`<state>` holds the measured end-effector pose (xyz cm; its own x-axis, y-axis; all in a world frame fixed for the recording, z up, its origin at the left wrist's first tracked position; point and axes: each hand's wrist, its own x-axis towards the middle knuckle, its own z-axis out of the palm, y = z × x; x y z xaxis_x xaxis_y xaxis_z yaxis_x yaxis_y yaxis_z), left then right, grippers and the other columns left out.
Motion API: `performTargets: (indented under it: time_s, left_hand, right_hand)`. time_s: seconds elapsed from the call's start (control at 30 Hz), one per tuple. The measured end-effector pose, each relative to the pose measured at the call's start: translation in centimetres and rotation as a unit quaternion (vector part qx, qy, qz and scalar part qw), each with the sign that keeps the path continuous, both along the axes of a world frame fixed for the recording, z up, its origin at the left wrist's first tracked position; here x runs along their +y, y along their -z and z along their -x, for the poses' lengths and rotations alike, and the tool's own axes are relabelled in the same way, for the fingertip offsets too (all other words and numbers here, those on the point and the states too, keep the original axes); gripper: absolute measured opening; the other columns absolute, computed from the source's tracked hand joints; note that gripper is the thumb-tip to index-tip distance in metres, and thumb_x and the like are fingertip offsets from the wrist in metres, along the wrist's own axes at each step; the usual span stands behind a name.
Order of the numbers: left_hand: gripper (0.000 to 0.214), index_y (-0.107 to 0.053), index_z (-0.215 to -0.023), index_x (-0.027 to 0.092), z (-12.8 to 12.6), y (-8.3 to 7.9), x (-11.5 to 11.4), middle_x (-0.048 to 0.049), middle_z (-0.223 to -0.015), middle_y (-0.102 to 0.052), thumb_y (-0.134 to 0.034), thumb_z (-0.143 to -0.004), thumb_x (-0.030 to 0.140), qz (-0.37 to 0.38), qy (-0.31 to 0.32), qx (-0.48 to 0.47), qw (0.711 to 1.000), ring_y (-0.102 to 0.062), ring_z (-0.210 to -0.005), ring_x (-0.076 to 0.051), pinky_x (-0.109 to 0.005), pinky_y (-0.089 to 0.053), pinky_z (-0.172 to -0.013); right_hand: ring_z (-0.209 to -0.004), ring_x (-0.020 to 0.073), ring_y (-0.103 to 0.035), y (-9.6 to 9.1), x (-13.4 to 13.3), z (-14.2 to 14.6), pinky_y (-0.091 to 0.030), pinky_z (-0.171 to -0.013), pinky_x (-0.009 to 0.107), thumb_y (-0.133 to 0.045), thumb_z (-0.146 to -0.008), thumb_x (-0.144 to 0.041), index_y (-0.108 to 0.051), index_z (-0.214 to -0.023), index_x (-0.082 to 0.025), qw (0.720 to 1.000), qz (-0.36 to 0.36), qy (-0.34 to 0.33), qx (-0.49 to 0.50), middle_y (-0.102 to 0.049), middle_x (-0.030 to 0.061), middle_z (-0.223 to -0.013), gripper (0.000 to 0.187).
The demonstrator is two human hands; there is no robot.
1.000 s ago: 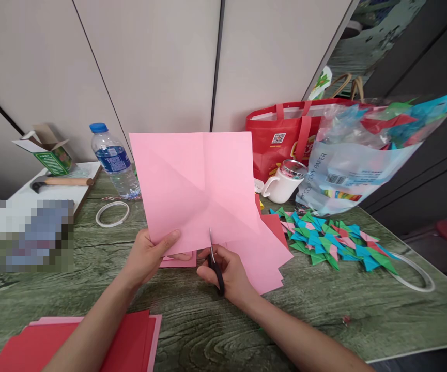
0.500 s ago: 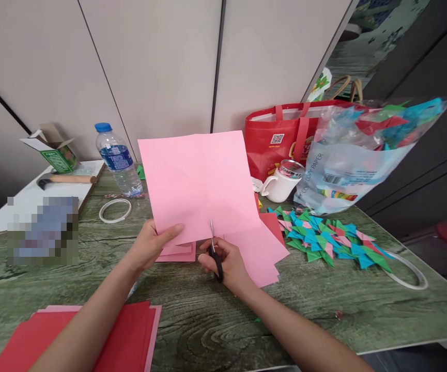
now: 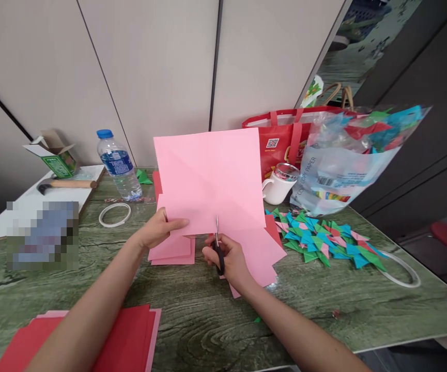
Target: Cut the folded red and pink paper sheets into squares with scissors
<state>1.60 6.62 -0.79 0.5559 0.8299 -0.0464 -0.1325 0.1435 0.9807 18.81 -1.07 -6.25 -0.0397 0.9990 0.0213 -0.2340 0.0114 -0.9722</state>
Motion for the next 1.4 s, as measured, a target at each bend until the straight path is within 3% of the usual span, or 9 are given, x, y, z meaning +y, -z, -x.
performTargets:
  time_s: [0.1,0.23,0.37,0.57,0.67,0.8,1.07,1.4]
  left_hand:
    - [0.029,-0.063,-0.096,0.015,-0.7,1.5,-0.5,-0.0086,-0.09,-0.071,-0.067,-0.068,0.021,0.013,0.001,-0.016,1.0,-0.065,-0.077,-0.022,-0.037,-0.053,-0.067]
    - [0.025,-0.063,-0.093,0.013,-0.6,2.4,-1.0,-0.0107,-0.081,-0.072,-0.066,-0.069,0.021,0.03,0.013,-0.015,0.999,-0.067,-0.075,-0.025,-0.04,-0.053,-0.066]
    - [0.016,-0.067,-0.082,0.01,0.2,2.0,-0.9,-0.0107,-0.065,-0.072,-0.063,-0.072,0.022,0.027,0.025,-0.005,0.999,-0.067,-0.06,-0.023,-0.034,-0.054,-0.056]
    - [0.024,-0.066,-0.092,0.013,0.9,0.7,-1.1,-0.008,-0.056,-0.069,-0.064,-0.071,0.024,0.022,0.036,0.008,0.999,-0.062,-0.047,-0.018,-0.023,-0.046,-0.036]
    - [0.029,-0.064,-0.095,0.013,0.9,0.3,-1.2,-0.007,-0.058,-0.069,-0.065,-0.071,0.029,0.019,-0.013,0.015,1.0,-0.062,-0.047,-0.017,-0.024,-0.048,-0.04]
    - [0.032,-0.064,-0.092,0.014,0.9,0.1,-1.2,-0.0086,-0.085,-0.072,-0.071,-0.065,0.028,0.002,-0.133,0.002,0.991,-0.065,-0.071,-0.02,-0.028,-0.054,-0.062]
    - [0.025,-0.067,-0.09,0.014,0.5,-0.5,-1.6,-0.0067,-0.085,-0.072,-0.07,-0.066,0.021,0.01,-0.143,-0.028,0.989,-0.065,-0.073,-0.018,-0.026,-0.053,-0.065]
    - [0.023,-0.068,-0.083,0.014,0.4,-0.8,-2.0,-0.0055,-0.076,-0.072,-0.072,-0.062,0.024,-0.014,-0.181,0.018,0.983,-0.065,-0.063,-0.019,-0.027,-0.053,-0.054]
  right_hand:
    - [-0.044,0.0078,-0.042,-0.2,0.2,-0.1,-0.033,-0.043,0.021,-0.07,-0.063,-0.035,-0.053,-0.075,-0.018,1.0,0.002,-0.004,0.003,-0.051,-0.0063,-0.051,0.027]
    - [-0.045,0.0083,-0.043,-1.0,0.0,-0.3,-0.033,-0.043,0.021,-0.07,-0.062,-0.038,-0.052,-0.073,-0.017,1.0,0.004,-0.017,-0.012,-0.051,-0.0056,-0.052,0.03]
    - [-0.047,0.0087,-0.045,-0.8,-0.1,-0.3,-0.034,-0.046,0.022,-0.071,-0.061,-0.038,-0.055,-0.076,-0.017,0.998,0.013,-0.04,-0.051,-0.052,-0.0049,-0.053,0.031]
    - [-0.053,0.0101,-0.049,0.1,-0.2,-0.2,-0.037,-0.051,0.023,-0.071,-0.061,-0.039,-0.056,-0.081,-0.017,0.996,0.016,-0.071,-0.047,-0.055,-0.0027,-0.062,0.033]
    - [-0.053,0.0098,-0.049,0.0,-0.4,-0.2,-0.037,-0.052,0.023,-0.072,-0.061,-0.038,-0.056,-0.081,-0.017,0.996,0.015,-0.074,-0.039,-0.055,-0.0031,-0.063,0.033]
    - [-0.054,0.0092,-0.048,-0.1,-0.5,-0.1,-0.036,-0.053,0.023,-0.072,-0.061,-0.034,-0.056,-0.081,-0.016,0.997,0.014,-0.079,-0.022,-0.054,-0.0033,-0.064,0.031]
    - [-0.059,0.0113,-0.05,-0.8,-1.0,0.2,-0.038,-0.057,0.025,-0.072,-0.061,-0.036,-0.054,-0.086,-0.017,0.996,0.021,-0.088,0.009,-0.055,-0.0017,-0.068,0.036]
    - [-0.056,0.0107,-0.046,-1.5,-1.3,0.1,-0.037,-0.054,0.024,-0.07,-0.063,-0.034,-0.055,-0.078,-0.017,0.996,0.025,-0.081,-0.018,-0.052,-0.0025,-0.064,0.027]
